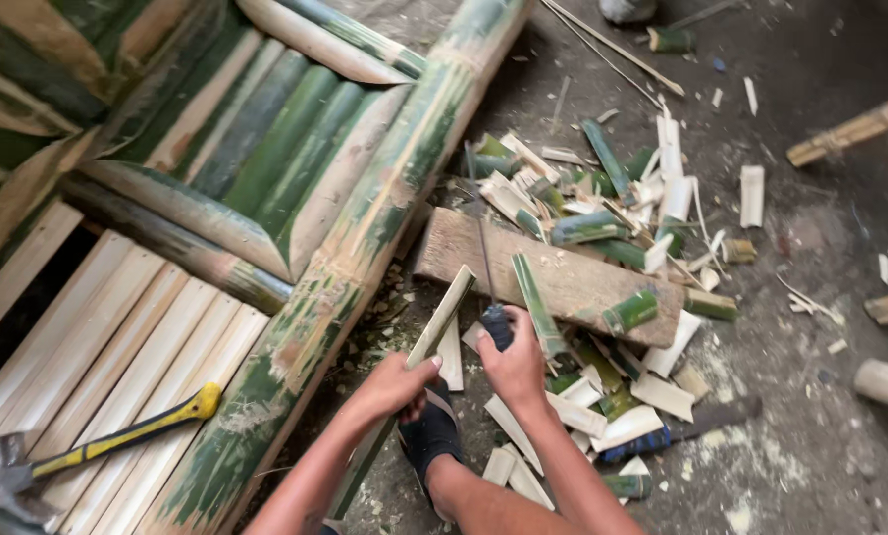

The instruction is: The person assembles a bamboo chair by placing split bamboo slats into a frame and securing them with nails. They use a hammer to drive nails and a saw to trim the slats to fit the structure.

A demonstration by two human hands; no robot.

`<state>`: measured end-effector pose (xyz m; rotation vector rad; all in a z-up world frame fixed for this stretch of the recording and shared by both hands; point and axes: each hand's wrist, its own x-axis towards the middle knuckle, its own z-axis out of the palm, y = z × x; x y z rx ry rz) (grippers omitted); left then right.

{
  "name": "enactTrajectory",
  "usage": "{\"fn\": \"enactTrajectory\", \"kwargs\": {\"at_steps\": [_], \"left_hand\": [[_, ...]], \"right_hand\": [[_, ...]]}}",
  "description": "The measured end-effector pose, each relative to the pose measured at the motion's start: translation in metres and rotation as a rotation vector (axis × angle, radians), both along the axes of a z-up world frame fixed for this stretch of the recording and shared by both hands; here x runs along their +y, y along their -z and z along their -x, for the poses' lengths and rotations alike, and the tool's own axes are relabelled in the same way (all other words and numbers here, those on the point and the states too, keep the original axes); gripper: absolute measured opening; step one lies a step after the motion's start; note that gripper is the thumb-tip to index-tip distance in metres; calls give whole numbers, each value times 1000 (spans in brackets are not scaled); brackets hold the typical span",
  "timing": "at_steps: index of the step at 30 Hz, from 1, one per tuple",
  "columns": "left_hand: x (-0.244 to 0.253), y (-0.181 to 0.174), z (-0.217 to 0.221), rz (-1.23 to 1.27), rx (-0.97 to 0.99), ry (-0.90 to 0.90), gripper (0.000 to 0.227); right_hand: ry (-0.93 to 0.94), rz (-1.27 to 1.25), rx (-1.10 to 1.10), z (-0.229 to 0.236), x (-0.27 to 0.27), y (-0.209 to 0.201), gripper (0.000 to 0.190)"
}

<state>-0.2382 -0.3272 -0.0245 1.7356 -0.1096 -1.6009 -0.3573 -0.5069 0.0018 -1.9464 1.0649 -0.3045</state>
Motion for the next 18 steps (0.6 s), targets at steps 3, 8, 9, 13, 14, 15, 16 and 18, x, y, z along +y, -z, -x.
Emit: {"fn": "enactTrajectory", "kwargs": {"at_steps": [3,8,9,13,14,15,16,18], "left_hand": [[16,-19,-22,0,-183,-49,58],[77,-94,-66,-54,-445,-182,49],[90,-114,-70,-61,-338,-279,48],[132,-171,-94,200,-399,-776,43],[141,-175,-102,249,-336,-936,42],[151,-174,-110,305,-270,-1091,40],[164,-169,-119,382,-241,-1200,40],[186,-145,-143,547,-175,-1413,40]], "right_hand": [[-54,309,46,-18,-6,-27,54],[-356,513,-83,-63,22,-99,47],[-483,231,-168,-73,38,-114,43],[-1130,-215,-78,-122,111,-157,55],[-1198,-60,36,-138,126,-161,54],[-1253,104,148,-156,140,-160,54],[-1298,274,256,-175,152,-156,54],[-1304,385,118,-224,157,-144,57]]}}
